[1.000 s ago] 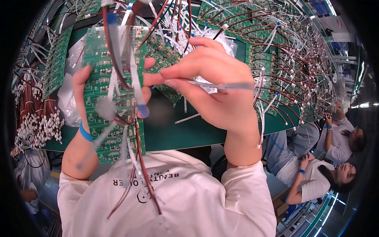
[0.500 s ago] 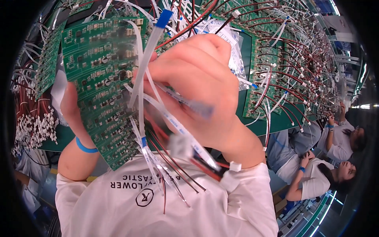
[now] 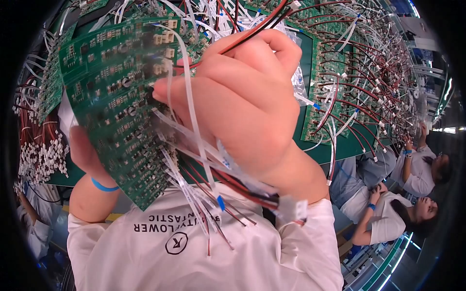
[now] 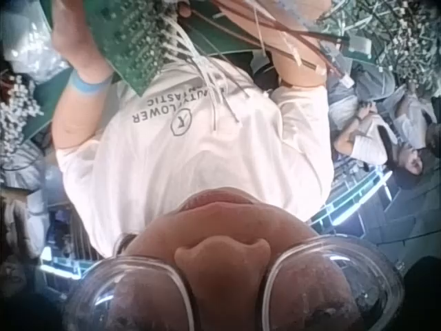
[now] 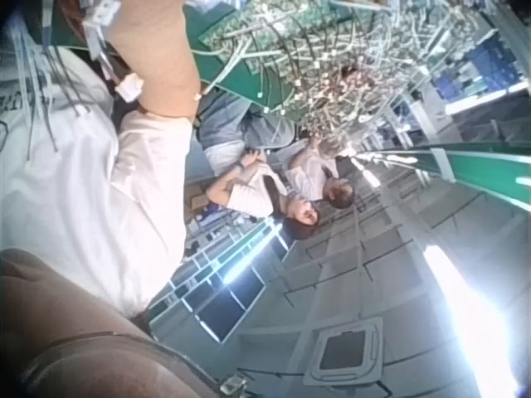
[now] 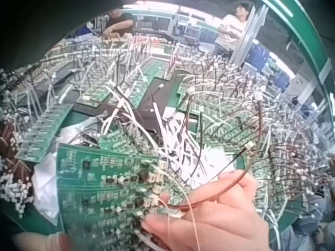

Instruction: The person plugs ribbon cables and wire connectors into the ports on a panel of circuit boards by hand, then places the assembled board panel onto the workbench.

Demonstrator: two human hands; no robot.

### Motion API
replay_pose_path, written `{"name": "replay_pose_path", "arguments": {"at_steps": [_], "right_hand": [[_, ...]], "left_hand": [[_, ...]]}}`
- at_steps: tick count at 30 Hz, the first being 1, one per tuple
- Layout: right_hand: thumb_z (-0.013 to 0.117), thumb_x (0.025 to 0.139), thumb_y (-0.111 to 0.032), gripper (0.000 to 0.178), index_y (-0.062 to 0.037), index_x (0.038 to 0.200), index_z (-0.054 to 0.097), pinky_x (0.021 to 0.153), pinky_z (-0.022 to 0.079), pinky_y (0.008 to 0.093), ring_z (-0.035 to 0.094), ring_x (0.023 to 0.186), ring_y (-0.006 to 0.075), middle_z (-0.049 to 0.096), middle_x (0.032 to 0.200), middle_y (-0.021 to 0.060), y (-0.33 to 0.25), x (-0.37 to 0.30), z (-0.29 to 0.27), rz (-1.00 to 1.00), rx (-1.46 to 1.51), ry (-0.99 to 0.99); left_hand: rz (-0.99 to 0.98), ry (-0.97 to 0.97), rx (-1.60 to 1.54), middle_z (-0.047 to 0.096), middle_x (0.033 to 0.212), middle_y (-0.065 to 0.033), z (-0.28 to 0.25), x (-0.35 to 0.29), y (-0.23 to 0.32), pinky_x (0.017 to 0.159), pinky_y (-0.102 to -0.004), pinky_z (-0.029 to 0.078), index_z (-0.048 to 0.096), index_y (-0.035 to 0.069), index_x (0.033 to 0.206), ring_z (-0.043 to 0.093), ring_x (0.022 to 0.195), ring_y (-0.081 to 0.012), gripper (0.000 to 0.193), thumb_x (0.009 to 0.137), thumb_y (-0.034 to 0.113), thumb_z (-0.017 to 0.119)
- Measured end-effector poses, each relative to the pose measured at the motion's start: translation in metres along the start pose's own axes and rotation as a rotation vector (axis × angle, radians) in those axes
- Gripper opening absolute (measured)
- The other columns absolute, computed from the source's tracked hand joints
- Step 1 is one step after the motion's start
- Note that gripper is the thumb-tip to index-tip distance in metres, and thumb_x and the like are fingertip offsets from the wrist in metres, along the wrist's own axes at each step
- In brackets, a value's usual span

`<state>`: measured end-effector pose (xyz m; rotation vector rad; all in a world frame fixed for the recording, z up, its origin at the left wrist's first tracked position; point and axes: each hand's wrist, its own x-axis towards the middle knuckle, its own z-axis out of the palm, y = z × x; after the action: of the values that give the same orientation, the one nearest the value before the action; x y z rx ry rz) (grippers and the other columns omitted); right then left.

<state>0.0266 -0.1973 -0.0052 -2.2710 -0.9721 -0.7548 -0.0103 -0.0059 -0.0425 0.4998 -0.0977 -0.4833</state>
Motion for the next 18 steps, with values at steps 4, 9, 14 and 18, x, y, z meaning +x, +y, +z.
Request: {"name": "replay_pose_path", "arguments": {"at_steps": [4,9,14,18], "right_hand": [[0.079,0.058,-0.005,0.024,-0.0104,0.079,0.070,0.070,0.036,0.0301,0.053,0.068,0.0154,0.056,0.066,-0.0022,0.0014,0.0005,0.0024,-0.033,0.008,0.024],[0.079,0.056,-0.006,0.024,-0.0102,0.078,0.070,0.070,0.036,0.0299,0.053,0.069,0.0153,0.056,0.066,-0.0023,0.0016,-0.0001,0.0005,-0.046,-0.011,0.035],[0.079,0.056,-0.006,0.023,-0.0101,0.076,0.070,0.070,0.036,0.0300,0.053,0.070,0.0158,0.057,0.067,-0.0024,0.0016,0.0009,-0.0005,-0.054,-0.019,0.025],[0.079,0.057,-0.007,0.023,-0.0109,0.077,0.070,0.072,0.036,0.0300,0.054,0.074,0.0162,0.058,0.071,-0.0023,-0.0029,0.0018,-0.0043,-0.038,-0.040,0.009]], "left_hand": [[-0.012,0.013,0.026,0.052,0.118,-0.0173,0.0002,-0.0011,-0.0004,0.075,-0.0345,0.051,0.040,-0.004,0.126,0.059,0.095,-0.0250,0.080,0.081,0.061,0.044],[-0.032,0.016,0.061,0.053,0.117,-0.0167,-0.0004,-0.0011,0.0001,0.075,-0.0341,0.051,0.040,-0.004,0.126,0.058,0.094,-0.0243,0.081,0.080,0.063,0.043],[-0.046,0.024,0.100,0.053,0.116,-0.0162,0.0020,0.0019,0.0004,0.076,-0.0337,0.050,0.041,-0.004,0.126,0.058,0.094,-0.0237,0.082,0.080,0.064,0.042],[-0.056,0.027,0.131,0.054,0.115,-0.0158,0.0052,0.0015,0.0000,0.076,-0.0334,0.050,0.041,-0.004,0.126,0.058,0.094,-0.0231,0.083,0.080,0.065,0.041]]}}
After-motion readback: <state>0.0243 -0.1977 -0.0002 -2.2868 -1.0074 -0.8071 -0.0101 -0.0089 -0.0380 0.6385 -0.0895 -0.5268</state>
